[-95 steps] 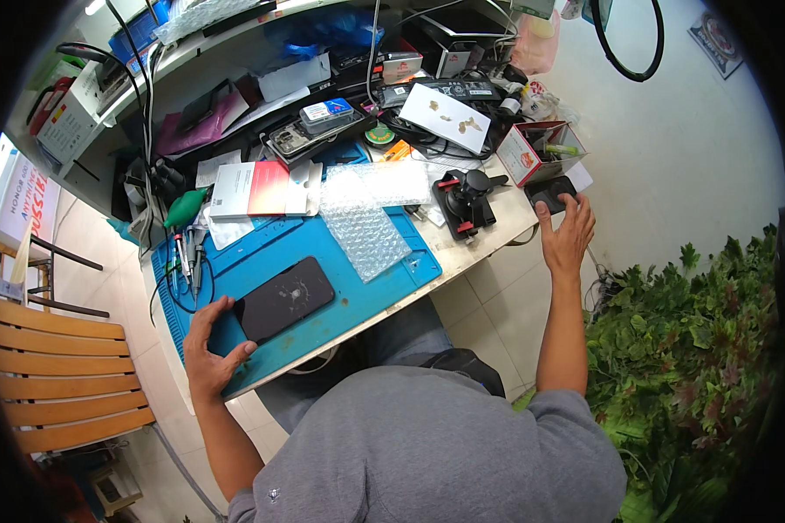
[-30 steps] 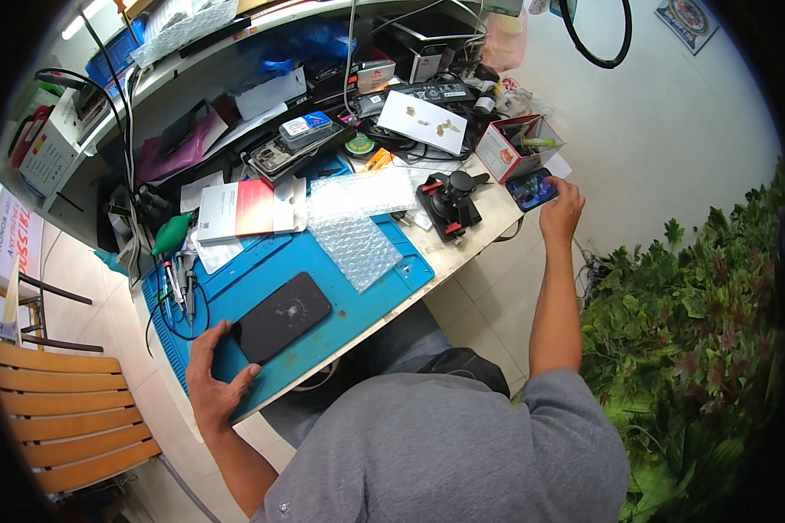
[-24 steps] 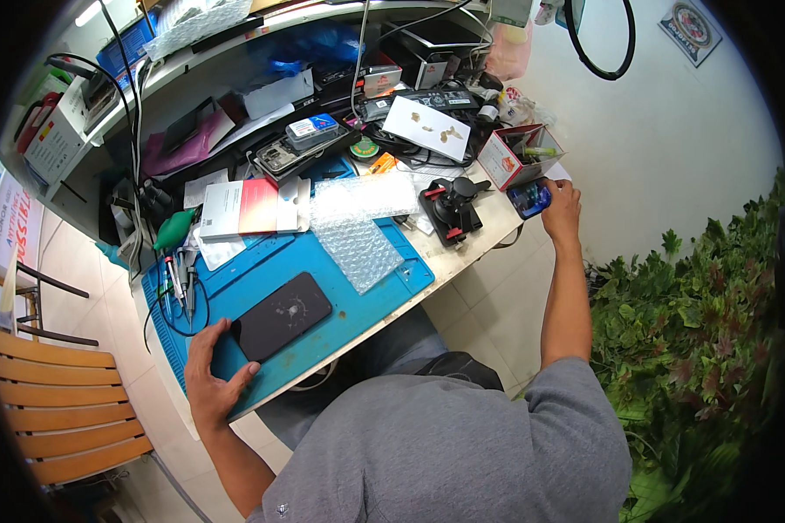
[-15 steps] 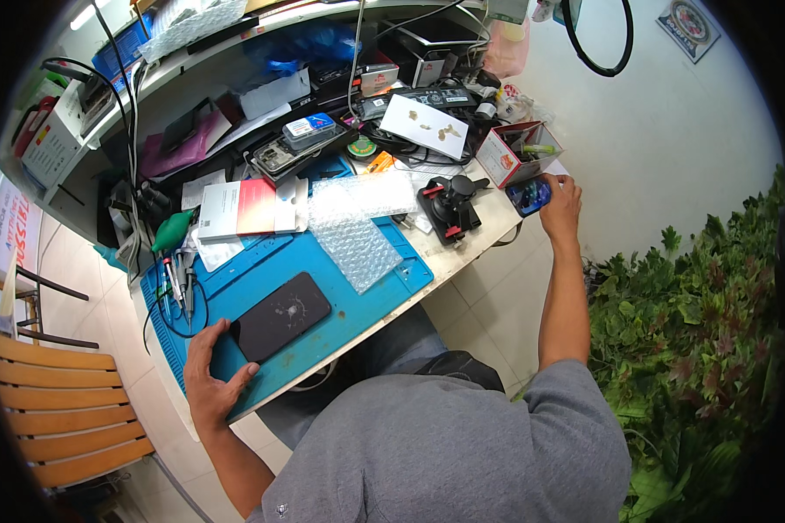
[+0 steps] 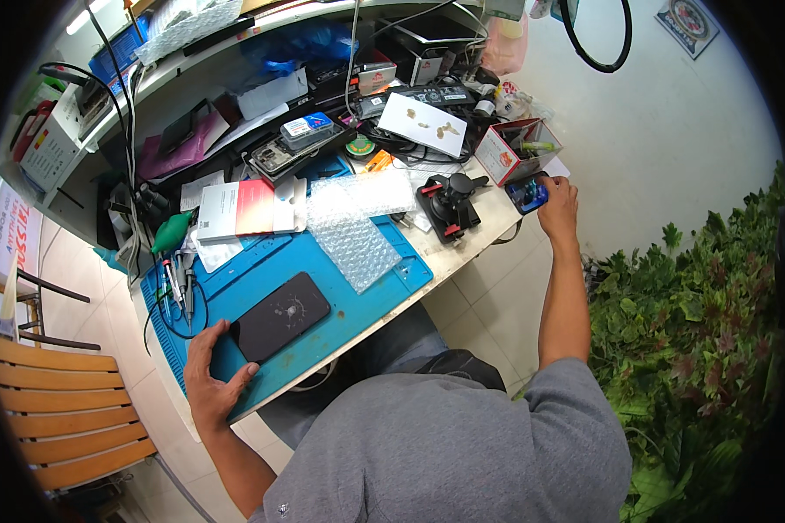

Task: The person manipulates a mobile phone chassis, handles a small component and a blue plastic bag, and uses a hot air gun on the front screen of the phone.

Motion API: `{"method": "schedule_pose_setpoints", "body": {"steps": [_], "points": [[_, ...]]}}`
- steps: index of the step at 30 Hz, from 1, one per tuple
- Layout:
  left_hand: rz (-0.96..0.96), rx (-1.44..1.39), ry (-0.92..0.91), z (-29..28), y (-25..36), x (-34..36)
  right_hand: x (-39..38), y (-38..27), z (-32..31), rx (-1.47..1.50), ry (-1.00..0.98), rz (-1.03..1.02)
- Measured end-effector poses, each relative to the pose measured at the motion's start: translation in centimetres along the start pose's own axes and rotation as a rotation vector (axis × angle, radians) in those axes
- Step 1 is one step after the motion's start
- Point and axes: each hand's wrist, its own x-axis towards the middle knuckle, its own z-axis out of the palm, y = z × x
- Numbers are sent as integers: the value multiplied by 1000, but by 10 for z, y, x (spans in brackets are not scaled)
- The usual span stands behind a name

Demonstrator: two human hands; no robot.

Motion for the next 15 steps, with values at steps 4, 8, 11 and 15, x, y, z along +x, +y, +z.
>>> {"method": "schedule_pose_setpoints", "body": {"steps": [4,8,11,15], "points": [[17,13,-4,0,0,0,-5,0,-7,51,51,-26],[7,4,-1,0,1,0,-11,-5,-10,37,44,-35],[5,3,1,1,1,-1,-12,-2,-8,14,11,-31],[0,19,3,0,3,0,-8,-11,-10,54,41,-82]]}}
